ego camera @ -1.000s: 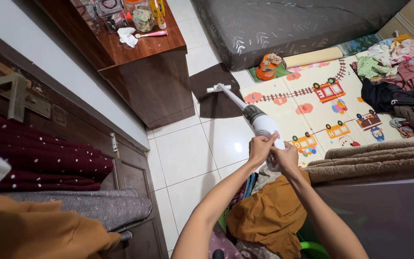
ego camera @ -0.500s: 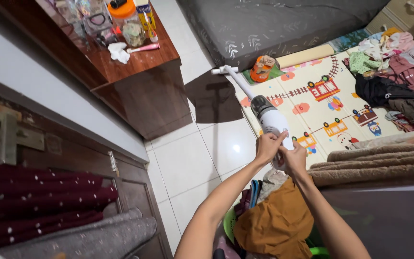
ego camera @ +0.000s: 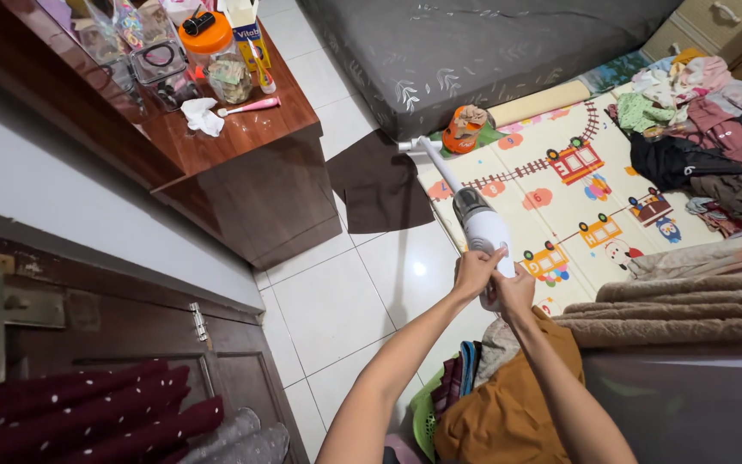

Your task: The person is vacuuming the floor in a bedroom using a handheld vacuum cleaner.

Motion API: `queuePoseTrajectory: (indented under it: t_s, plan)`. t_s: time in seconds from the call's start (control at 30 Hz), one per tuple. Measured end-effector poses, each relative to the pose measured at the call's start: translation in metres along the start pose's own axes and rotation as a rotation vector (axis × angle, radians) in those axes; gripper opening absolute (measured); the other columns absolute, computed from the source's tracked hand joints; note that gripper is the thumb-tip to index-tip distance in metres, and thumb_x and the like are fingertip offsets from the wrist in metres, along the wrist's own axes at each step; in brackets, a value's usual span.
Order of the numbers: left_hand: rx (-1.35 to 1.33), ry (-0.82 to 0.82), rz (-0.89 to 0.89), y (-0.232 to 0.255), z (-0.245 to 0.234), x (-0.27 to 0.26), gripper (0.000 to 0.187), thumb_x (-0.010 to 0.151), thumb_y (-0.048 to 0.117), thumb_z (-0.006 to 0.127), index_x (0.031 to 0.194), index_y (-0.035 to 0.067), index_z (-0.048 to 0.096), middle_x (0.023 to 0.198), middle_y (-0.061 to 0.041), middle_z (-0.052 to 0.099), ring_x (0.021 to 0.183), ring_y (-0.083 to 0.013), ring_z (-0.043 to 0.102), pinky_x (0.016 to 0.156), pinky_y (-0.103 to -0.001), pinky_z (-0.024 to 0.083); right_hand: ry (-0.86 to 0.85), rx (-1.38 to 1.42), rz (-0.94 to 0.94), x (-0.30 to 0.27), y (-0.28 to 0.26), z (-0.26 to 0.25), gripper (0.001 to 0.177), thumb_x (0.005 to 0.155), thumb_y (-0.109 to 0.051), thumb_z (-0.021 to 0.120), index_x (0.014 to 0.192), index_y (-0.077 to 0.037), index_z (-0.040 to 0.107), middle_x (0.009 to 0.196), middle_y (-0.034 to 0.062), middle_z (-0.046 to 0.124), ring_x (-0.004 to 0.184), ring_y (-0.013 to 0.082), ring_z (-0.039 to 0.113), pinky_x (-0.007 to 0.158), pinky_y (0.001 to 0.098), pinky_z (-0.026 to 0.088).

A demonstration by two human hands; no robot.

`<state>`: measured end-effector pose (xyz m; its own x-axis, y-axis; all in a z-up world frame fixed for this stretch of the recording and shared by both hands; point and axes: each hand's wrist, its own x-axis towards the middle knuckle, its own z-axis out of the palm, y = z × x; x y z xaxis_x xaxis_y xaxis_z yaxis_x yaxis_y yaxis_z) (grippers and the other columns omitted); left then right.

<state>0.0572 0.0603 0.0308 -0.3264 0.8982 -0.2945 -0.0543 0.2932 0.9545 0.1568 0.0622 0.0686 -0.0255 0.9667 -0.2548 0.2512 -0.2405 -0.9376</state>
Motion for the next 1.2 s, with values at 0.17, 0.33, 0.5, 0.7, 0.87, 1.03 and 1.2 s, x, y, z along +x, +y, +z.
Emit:
queuePoseTrajectory:
  t_s: [0.17,0.33,0.5,0.7,0.87,1.03,1.2]
  plan:
    - [-0.001,-0.012,-0.042,-0.016,-0.017,0.020,0.055,0.089,0.054,0.071,0.072,0.001,0.072,0.061,-0.012,0.068,0.054,-0.0208,0.066,0.056,-0.037,0.053,0.053,-0.078,0.012,0.020,0.022,0.027,0.022,0.083,-0.016,0.078,0.092,0.003,0.070,0.063,0.0089,0.064,0.045,0.0149,0.058,0.042,0.0313,0.045]
    - [0.035,-0.019,-0.030,-0.039,-0.018,0.031,0.055,0.090,0.051,0.071,0.072,-0.001,0.072,0.062,-0.013,0.069,0.056,-0.0217,0.066,0.058,-0.037,0.053,0.092,-0.160,-0.007,0.029,0.049,0.031,0.029,0.083,-0.022,0.078,0.092,0.005,0.071,0.067,0.0100,0.069,0.052,0.0133,0.063,0.050,0.0308,0.050]
    - [0.094,-0.116,-0.061,-0.058,-0.005,0.020,0.057,0.093,0.051,0.068,0.070,-0.002,0.070,0.063,-0.016,0.067,0.057,-0.0242,0.065,0.057,-0.040,0.051,0.057,-0.343,0.145,-0.002,0.027,0.015,0.034,0.082,-0.025,0.075,0.096,0.006,0.071,0.069,0.0165,0.071,0.053,0.0213,0.067,0.053,0.0347,0.053]
    - [0.182,-0.128,-0.110,-0.060,0.004,0.017,0.060,0.093,0.053,0.067,0.070,-0.002,0.071,0.066,-0.020,0.068,0.060,-0.0296,0.067,0.062,-0.044,0.052,0.019,-0.394,0.202,0.000,0.039,0.006,0.038,0.085,-0.025,0.073,0.100,0.009,0.070,0.071,0.0192,0.071,0.054,0.0261,0.068,0.053,0.0411,0.055]
    - [0.177,-0.057,-0.153,-0.068,-0.001,0.036,0.056,0.094,0.052,0.065,0.076,0.000,0.075,0.074,-0.020,0.072,0.070,-0.0333,0.072,0.069,-0.045,0.055,0.099,-0.462,0.080,0.034,0.079,0.027,0.043,0.082,-0.035,0.074,0.102,0.004,0.072,0.078,0.0203,0.074,0.068,0.0275,0.073,0.068,0.0397,0.057]
    - [0.177,0.051,-0.187,-0.080,-0.010,0.074,0.054,0.095,0.053,0.063,0.084,0.002,0.078,0.082,-0.019,0.075,0.079,-0.0354,0.073,0.076,-0.045,0.055,0.093,-0.406,0.049,0.063,0.074,0.058,0.051,0.079,-0.040,0.074,0.106,0.003,0.070,0.086,0.0224,0.075,0.077,0.0314,0.076,0.073,0.0421,0.059]
    - [0.156,0.007,-0.197,-0.083,-0.008,0.074,0.055,0.093,0.056,0.062,0.083,0.004,0.078,0.079,-0.016,0.076,0.076,-0.0327,0.075,0.073,-0.043,0.056,0.014,-0.501,0.049,0.073,0.071,0.051,0.059,0.078,-0.043,0.073,0.113,0.004,0.066,0.094,0.0252,0.075,0.085,0.0350,0.076,0.079,0.0431,0.058]
